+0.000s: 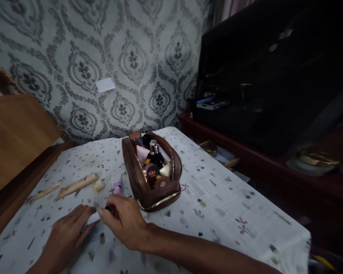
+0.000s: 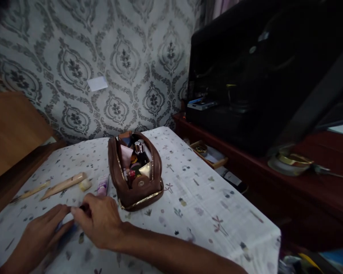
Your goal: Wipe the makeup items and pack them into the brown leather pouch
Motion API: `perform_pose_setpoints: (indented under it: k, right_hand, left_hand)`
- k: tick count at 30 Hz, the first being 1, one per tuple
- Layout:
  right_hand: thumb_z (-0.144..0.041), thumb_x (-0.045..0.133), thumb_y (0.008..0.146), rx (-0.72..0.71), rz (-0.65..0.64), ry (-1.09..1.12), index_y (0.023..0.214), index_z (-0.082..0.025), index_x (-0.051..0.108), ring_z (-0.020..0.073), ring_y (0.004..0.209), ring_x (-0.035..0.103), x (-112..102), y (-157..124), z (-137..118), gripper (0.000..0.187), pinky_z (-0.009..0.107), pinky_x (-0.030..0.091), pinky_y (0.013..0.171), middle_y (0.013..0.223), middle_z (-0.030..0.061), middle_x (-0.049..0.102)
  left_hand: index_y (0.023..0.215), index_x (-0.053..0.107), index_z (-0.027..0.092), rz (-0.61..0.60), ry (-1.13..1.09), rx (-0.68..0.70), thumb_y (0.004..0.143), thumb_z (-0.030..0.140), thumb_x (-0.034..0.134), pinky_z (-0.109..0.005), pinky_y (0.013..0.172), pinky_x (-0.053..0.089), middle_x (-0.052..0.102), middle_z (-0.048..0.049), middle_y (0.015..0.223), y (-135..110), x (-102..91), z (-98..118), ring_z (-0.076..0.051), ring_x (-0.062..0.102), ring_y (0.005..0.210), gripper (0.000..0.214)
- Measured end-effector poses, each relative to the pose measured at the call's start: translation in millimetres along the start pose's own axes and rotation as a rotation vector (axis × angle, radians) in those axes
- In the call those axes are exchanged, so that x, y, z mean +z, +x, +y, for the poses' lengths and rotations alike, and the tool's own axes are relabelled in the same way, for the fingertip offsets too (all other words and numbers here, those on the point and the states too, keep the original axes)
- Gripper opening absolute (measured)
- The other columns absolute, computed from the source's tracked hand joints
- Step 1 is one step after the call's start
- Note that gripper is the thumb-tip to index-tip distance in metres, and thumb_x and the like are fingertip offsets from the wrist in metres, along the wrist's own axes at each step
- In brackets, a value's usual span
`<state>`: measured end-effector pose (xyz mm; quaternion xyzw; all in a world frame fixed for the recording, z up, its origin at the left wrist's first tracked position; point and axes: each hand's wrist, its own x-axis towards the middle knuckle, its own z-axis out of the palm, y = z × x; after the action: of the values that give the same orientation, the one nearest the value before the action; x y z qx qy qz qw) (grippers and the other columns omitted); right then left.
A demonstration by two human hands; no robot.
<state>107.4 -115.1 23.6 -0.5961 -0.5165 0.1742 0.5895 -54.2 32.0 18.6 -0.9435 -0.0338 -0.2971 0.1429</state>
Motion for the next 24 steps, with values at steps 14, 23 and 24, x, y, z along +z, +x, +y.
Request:
perform_pose_setpoints:
  k: [14, 23, 24]
  right_hand:
    - [-0.025, 0.070, 0.082, -0.055, 0.036, 0.287, 0.082, -0.018, 0.064, 0.0080, 0.057, 0.048, -96, -29, -34, 0.010, 0.019, 0.038, 0.054, 0.065, -0.0052, 0.054]
    - [-0.017, 0.072, 0.080, -0.064, 0.064, 0.120, 0.089, -0.019, 0.066, 0.0098, 0.062, 0.056, -121, -62, -30, 0.011, 0.021, 0.043, 0.057, 0.072, -0.0029, 0.061]
    - [-0.017, 0.072, 0.081, -0.077, 0.067, 0.116, 0.091, -0.019, 0.067, 0.0098, 0.062, 0.056, -124, -64, -30, 0.011, 0.021, 0.043, 0.057, 0.074, -0.0024, 0.062]
  left_hand:
    - [0.115, 0.072, 0.035, -0.272, -0.639, -0.395, 0.087, 0.057, 0.062, -0.022, 0.078, 0.061, 0.078, 0.0003, 0.101, 21, -24.5, 36, -0.019, 0.075, 0.090, 0.037]
    - [0.060, 0.061, 0.020, -0.281, -0.947, -0.867, 0.081, 0.073, 0.055, -0.022, 0.050, 0.050, 0.058, 0.0005, 0.052, 88, -50.2, 74, -0.013, 0.054, 0.049, 0.057]
    - [0.059, 0.059, 0.020, -0.263, -0.965, -0.920, 0.079, 0.074, 0.058, -0.023, 0.050, 0.050, 0.059, 0.0002, 0.053, 90, -47.9, 76, -0.014, 0.054, 0.048, 0.057]
